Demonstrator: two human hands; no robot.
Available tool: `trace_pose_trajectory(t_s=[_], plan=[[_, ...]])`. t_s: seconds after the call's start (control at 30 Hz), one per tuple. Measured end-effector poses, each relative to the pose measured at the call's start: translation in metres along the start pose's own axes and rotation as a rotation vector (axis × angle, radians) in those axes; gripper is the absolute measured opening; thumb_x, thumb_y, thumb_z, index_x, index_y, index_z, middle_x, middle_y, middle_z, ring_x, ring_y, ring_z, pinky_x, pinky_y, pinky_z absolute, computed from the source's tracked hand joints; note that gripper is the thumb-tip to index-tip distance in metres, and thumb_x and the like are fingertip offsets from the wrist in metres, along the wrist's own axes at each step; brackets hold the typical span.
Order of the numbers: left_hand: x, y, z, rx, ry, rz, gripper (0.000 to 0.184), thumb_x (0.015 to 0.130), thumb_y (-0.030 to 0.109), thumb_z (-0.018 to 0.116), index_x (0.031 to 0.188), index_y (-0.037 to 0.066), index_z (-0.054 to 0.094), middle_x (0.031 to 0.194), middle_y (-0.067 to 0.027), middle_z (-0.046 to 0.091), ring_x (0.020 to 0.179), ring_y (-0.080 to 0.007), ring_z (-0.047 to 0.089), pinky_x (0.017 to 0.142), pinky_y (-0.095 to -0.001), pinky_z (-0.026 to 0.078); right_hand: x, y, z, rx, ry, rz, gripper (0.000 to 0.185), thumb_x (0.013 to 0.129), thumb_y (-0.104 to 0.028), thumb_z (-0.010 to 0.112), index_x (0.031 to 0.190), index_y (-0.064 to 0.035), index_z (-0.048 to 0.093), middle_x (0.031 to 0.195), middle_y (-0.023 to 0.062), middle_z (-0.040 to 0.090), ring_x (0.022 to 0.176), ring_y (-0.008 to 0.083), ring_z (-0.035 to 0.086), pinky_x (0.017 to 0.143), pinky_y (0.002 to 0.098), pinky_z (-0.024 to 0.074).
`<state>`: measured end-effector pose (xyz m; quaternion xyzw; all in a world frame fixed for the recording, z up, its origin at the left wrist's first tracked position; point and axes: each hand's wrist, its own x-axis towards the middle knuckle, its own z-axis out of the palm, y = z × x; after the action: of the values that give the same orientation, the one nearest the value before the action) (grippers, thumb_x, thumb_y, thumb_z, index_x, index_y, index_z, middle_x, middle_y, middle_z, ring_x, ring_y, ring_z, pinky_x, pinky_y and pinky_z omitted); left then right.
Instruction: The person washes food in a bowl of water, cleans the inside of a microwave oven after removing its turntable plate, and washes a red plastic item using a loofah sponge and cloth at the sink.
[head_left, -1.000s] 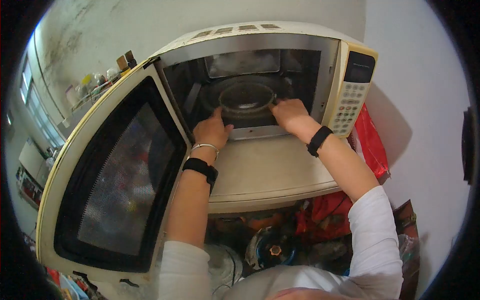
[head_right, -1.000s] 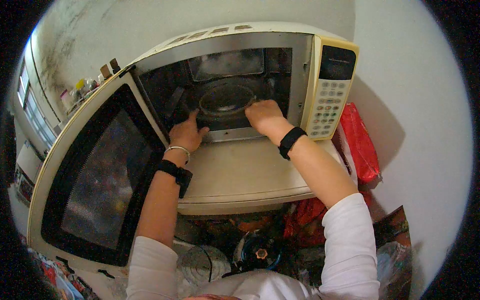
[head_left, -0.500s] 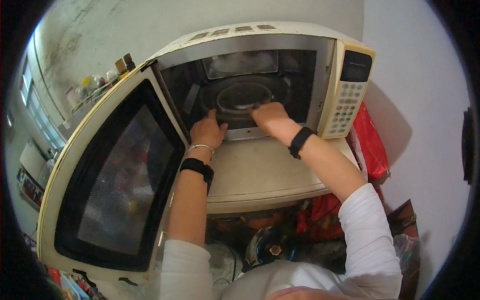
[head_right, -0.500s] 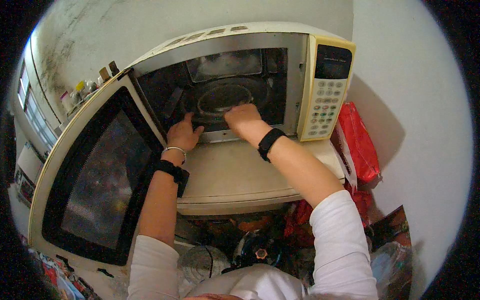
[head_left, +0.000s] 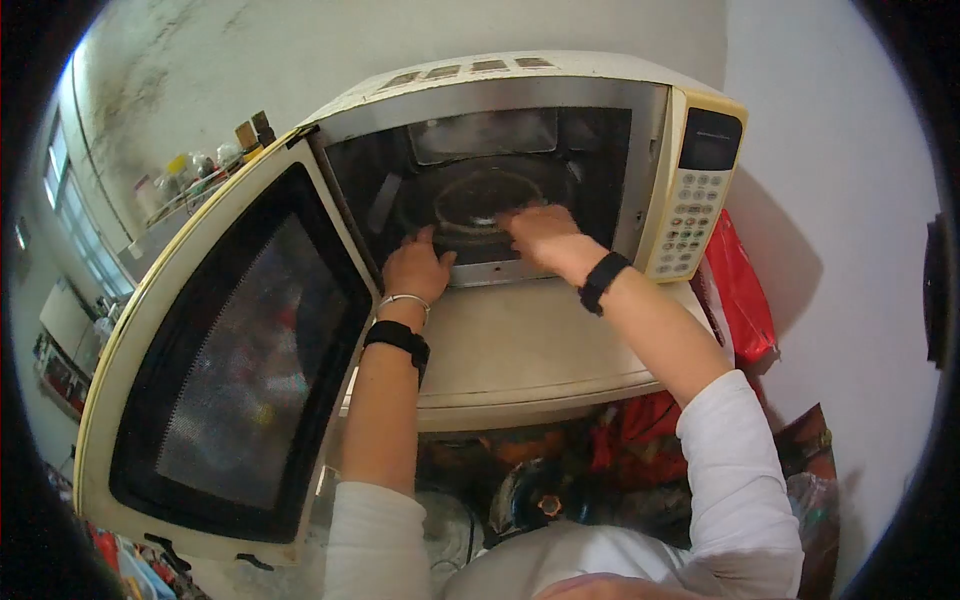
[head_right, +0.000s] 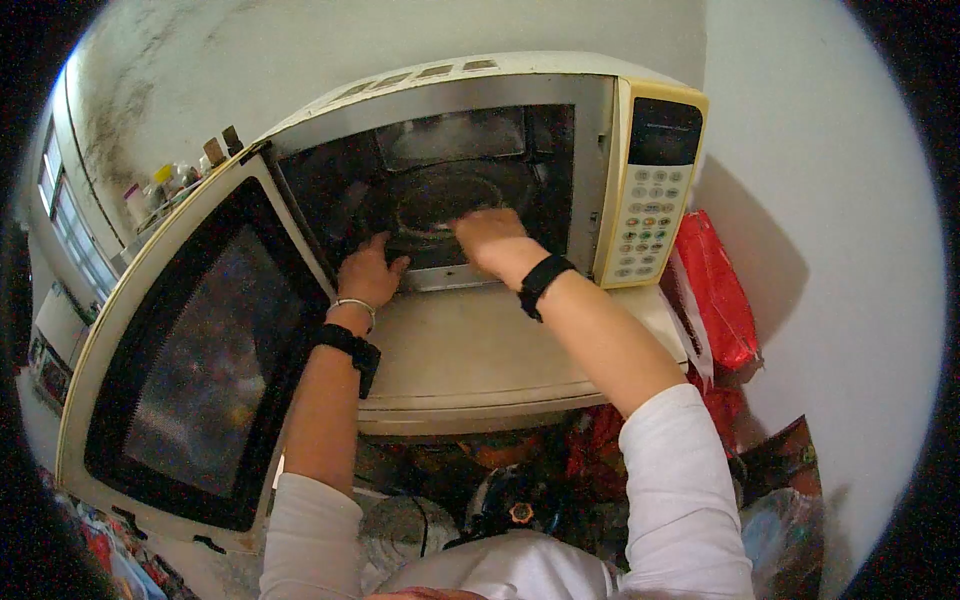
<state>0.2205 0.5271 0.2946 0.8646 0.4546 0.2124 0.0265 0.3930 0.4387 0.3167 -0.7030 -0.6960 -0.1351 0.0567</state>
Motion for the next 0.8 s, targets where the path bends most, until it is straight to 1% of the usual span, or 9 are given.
trace_pose_trajectory(t_s=[0.1,0.33,0.4,0.53,0.6,0.63,0.7,0.73,0.8], plan=[[-0.001,-0.003,0.005,-0.024,0.040,0.027,0.051,0.079,0.032,0.058,0.121,0.007,0.044,0.112,-0.0235,0.051,0.100,-0.0362,0.053,0.086,-0.0417,0.044,-0.006,0.019,0.007,-0.082,-0.033,0.127,0.041,0.078,-0.018,0.058,0.117,-0.0130,0.051,0.104,0.0097,0.059,0.100,0.0290,0.053,0.077,0.0392,0.0475],[-0.001,0.003,0.000,-0.041,0.006,-0.013,0.048,0.079,0.031,0.058,0.118,0.007,0.043,0.112,-0.0260,0.050,0.099,-0.0374,0.054,0.085,-0.0416,0.044,-0.015,0.021,0.024,-0.171,0.098,0.083,0.035,0.080,-0.019,0.053,0.114,-0.0107,0.054,0.109,0.0082,0.056,0.100,0.0275,0.053,0.075,0.0372,0.0487],[-0.002,0.003,-0.002,-0.046,0.000,0.000,0.048,0.078,0.031,0.059,0.116,0.006,0.043,0.117,-0.0278,0.045,0.099,-0.0384,0.054,0.086,-0.0419,0.044,-0.022,0.016,0.019,-0.224,0.099,0.027,0.035,0.081,-0.020,0.052,0.115,-0.0105,0.053,0.111,0.0073,0.055,0.102,0.0260,0.052,0.076,0.0358,0.0487],[-0.001,0.004,-0.001,-0.042,-0.009,-0.012,0.048,0.077,0.028,0.058,0.117,0.005,0.043,0.126,-0.0281,0.037,0.100,-0.0391,0.053,0.087,-0.0422,0.043,-0.025,0.020,0.020,-0.202,0.131,0.044,0.034,0.081,-0.020,0.052,0.113,-0.0105,0.054,0.112,0.0067,0.055,0.105,0.0252,0.050,0.076,0.0348,0.0485],[0.000,0.003,0.001,-0.020,0.017,-0.034,0.049,0.076,0.026,0.057,0.118,0.005,0.044,0.133,-0.0275,0.028,0.100,-0.0397,0.053,0.088,-0.0425,0.042,-0.024,0.024,0.023,-0.064,0.199,-0.001,0.032,0.081,-0.015,0.045,0.111,-0.0090,0.054,0.109,0.0107,0.056,0.106,0.0287,0.050,0.078,0.0401,0.0479],[0.000,0.003,0.000,-0.019,0.016,-0.034,0.049,0.076,0.026,0.057,0.118,0.005,0.044,0.133,-0.0275,0.028,0.100,-0.0397,0.053,0.088,-0.0425,0.042,-0.025,0.023,0.023,-0.064,0.199,-0.001,0.032,0.081,-0.015,0.045,0.111,-0.0090,0.054,0.109,0.0107,0.056,0.106,0.0287,0.050,0.078,0.0401,0.0479],[0.000,0.004,-0.002,-0.097,0.002,-0.065,0.053,0.074,0.026,0.057,0.120,0.004,0.044,0.138,-0.0247,0.021,0.103,-0.0398,0.051,0.090,-0.0418,0.041,-0.027,0.021,0.024,-0.122,0.328,-0.008,0.035,0.081,-0.014,0.044,0.115,-0.0105,0.052,0.115,0.0113,0.052,0.111,0.0285,0.046,0.086,0.0452,0.0425],[-0.001,0.004,-0.001,-0.096,0.001,-0.065,0.053,0.074,0.026,0.057,0.120,0.004,0.044,0.138,-0.0247,0.021,0.103,-0.0398,0.051,0.090,-0.0418,0.041,-0.026,0.019,0.024,-0.121,0.327,-0.007,0.035,0.081,-0.014,0.044,0.115,-0.0105,0.052,0.115,0.0113,0.052,0.111,0.0285,0.046,0.086,0.0452,0.0425],[-0.002,0.004,-0.001,-0.103,0.038,-0.025,0.057,0.073,0.030,0.059,0.122,0.005,0.043,0.140,-0.0227,0.017,0.105,-0.0390,0.050,0.092,-0.0407,0.040,-0.024,0.014,0.024,-0.158,0.295,-0.026,0.037,0.080,-0.013,0.044,0.117,-0.0111,0.050,0.121,0.0112,0.048,0.114,0.0289,0.043,0.091,0.0495,0.0370]])
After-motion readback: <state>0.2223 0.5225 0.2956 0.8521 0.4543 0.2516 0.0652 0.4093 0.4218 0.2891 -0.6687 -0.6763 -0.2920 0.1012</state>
